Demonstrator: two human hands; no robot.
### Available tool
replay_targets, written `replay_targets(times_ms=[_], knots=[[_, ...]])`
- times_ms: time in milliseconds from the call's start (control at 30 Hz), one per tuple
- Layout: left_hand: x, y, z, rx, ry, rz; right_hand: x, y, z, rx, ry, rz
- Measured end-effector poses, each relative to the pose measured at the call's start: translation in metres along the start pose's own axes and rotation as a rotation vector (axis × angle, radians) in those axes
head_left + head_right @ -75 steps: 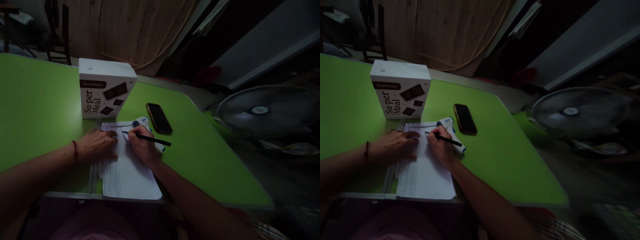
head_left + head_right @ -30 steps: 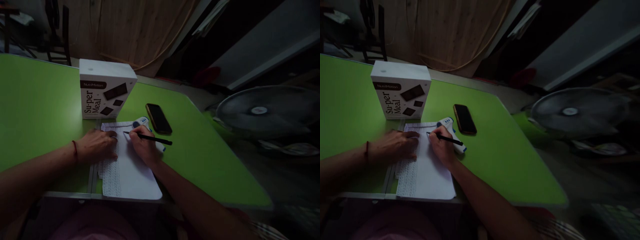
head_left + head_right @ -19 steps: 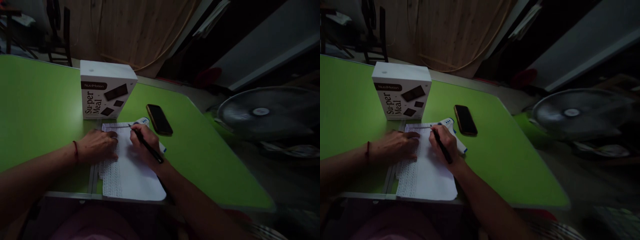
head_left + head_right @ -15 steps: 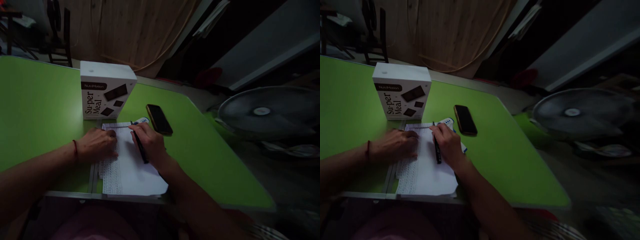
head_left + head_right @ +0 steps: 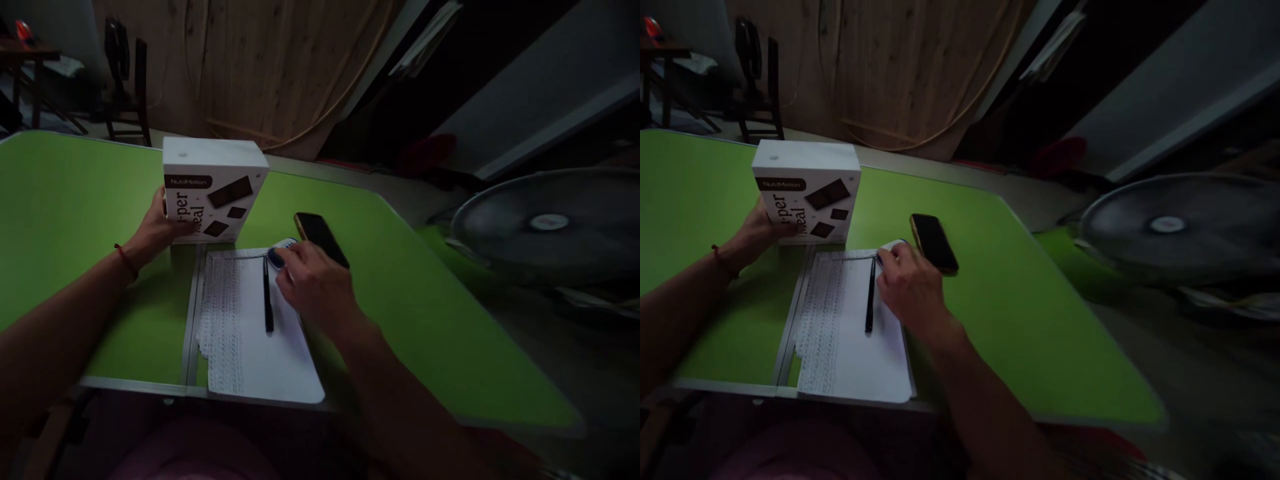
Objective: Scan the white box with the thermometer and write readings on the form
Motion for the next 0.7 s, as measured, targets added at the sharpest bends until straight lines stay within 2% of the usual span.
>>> replay_targets(times_ms=[67, 167, 267, 367, 500, 600, 700], knots=[[0.004, 0.001, -0.001, 0.005, -0.117, -0.054, -0.015, 0.001, -0.003, -0.018, -0.017, 0.114], [0.0, -0.002, -0.006, -0.105, -0.13, -0.111, -0.038, 0.0, -0.001, 0.037, -0.03, 0.287], [-0.012, -0.005, -0.009, -0.127, -0.157, -0.134, -0.052, 0.001, 0.004, 0.113, 0.036, 0.355], [-0.028, -0.008, -0.005, 0.036, -0.235, -0.098, -0.053, 0.004, 0.005, 0.175, 0.148, 0.378], [-0.043, -0.017, 0.004, 0.269, -0.156, -0.08, -0.048, 0.01, 0.001, 0.185, 0.234, 0.466], [-0.048, -0.023, 0.011, 0.388, -0.126, -0.071, -0.045, 0.013, -0.007, 0.032, 0.375, 0.6], [-0.049, -0.025, 0.016, 0.467, -0.18, -0.075, -0.036, 0.012, -0.019, -0.193, 0.708, 0.626]])
Point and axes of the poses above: each hand's wrist, its own y-axis towards the middle knuckle, its own z-axis out of the palm, x = y × z, the point moved 2 cm from there along y, towards the middle knuckle, and after that the axes turned 9 degrees about y, right-handed, at the moved point
